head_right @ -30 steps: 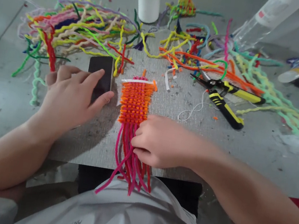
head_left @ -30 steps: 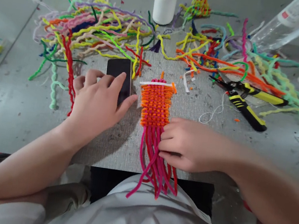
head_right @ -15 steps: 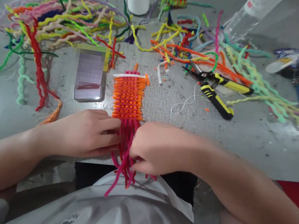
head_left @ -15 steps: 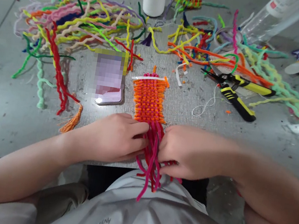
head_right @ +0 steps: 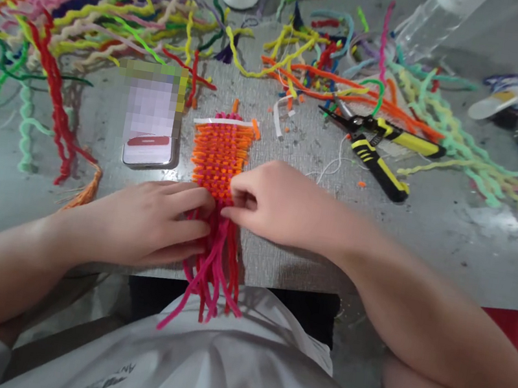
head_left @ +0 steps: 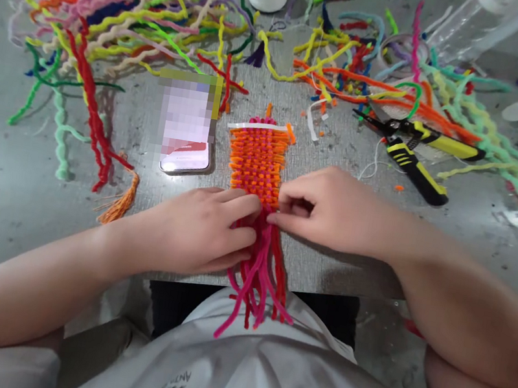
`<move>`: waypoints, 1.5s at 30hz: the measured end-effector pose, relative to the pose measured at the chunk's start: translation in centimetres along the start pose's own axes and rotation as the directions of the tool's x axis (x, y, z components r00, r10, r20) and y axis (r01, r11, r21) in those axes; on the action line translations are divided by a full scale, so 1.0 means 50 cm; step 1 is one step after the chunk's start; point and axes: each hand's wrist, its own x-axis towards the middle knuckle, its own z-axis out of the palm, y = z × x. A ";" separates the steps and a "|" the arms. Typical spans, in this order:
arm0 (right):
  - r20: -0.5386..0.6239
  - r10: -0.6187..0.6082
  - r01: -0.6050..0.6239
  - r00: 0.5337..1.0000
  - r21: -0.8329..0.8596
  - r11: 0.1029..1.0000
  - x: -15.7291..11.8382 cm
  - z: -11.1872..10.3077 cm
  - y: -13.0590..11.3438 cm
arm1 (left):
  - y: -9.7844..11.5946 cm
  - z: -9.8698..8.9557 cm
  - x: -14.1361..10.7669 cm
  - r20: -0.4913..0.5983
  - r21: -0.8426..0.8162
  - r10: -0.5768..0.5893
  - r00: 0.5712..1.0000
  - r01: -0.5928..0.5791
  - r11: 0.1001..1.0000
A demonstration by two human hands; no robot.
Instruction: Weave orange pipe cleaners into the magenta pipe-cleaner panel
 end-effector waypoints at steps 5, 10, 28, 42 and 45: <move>0.027 0.239 -0.238 0.971 -0.026 0.971 0.009 0.010 -0.002 | 0.008 -0.003 0.001 0.022 -0.071 0.079 0.997 -0.077 0.994; 0.010 0.260 -0.258 0.966 -0.082 0.963 0.006 0.017 -0.007 | 0.024 -0.002 0.002 0.069 -0.181 0.161 0.985 -0.146 0.972; 0.357 -0.179 0.305 0.917 -0.336 0.891 -0.003 0.006 -0.042 | 0.020 -0.006 0.011 -0.174 -0.158 0.146 0.974 -0.174 0.972; 0.217 -0.564 0.535 0.797 0.180 0.825 -0.041 -0.020 -0.045 | 0.010 0.004 0.013 -0.126 -0.107 0.072 0.989 -0.086 0.991; -0.170 -0.296 0.280 0.940 -0.114 0.953 -0.052 -0.098 0.006 | 0.017 0.002 0.012 -0.099 -0.080 0.077 0.992 -0.085 0.993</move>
